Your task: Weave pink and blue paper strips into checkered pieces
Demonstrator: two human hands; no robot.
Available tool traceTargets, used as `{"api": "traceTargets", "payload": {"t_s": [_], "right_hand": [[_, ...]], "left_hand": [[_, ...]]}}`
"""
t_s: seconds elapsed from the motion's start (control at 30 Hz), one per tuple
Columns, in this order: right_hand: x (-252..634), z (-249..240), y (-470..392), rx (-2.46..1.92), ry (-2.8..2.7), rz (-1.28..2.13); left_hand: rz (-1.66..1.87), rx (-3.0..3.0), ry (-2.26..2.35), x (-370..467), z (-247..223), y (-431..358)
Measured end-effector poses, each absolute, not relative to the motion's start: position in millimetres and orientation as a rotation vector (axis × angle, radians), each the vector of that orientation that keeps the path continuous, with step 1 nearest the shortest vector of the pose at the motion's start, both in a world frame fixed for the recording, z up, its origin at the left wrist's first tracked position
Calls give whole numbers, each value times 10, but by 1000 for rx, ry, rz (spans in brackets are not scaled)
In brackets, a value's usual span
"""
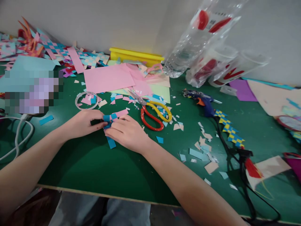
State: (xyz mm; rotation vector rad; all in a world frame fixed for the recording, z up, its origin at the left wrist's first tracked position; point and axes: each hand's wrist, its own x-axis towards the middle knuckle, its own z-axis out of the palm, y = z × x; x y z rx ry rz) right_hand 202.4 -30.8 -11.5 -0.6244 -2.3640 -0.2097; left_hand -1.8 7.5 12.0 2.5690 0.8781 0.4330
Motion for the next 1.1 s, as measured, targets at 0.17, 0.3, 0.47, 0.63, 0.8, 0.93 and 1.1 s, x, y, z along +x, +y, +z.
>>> {"api": "traceTargets", "payload": {"t_s": [0.17, 0.3, 0.47, 0.63, 0.8, 0.93, 1.1], "right_hand": [[1997, -129, -309, -581, -2346, -346], [1991, -145, -309, -604, -2359, -329], [1983, -157, -309, -617, -2394, -329], [1981, -157, -300, -644, -2412, -312], [1967, -151, -282, -681, -2435, -292], [1956, -159, -269, -705, -2450, -235], [1975, -146, -262, -744, -2526, -132]], "left_hand": [[427, 2558, 870, -15, 121, 73], [416, 2549, 873, -19, 138, 72], [411, 2547, 880, -16, 140, 66], [418, 2567, 876, -11, 129, 68], [416, 2557, 870, -12, 133, 59], [407, 2545, 869, -13, 135, 52], [411, 2552, 871, -6, 131, 58]]}}
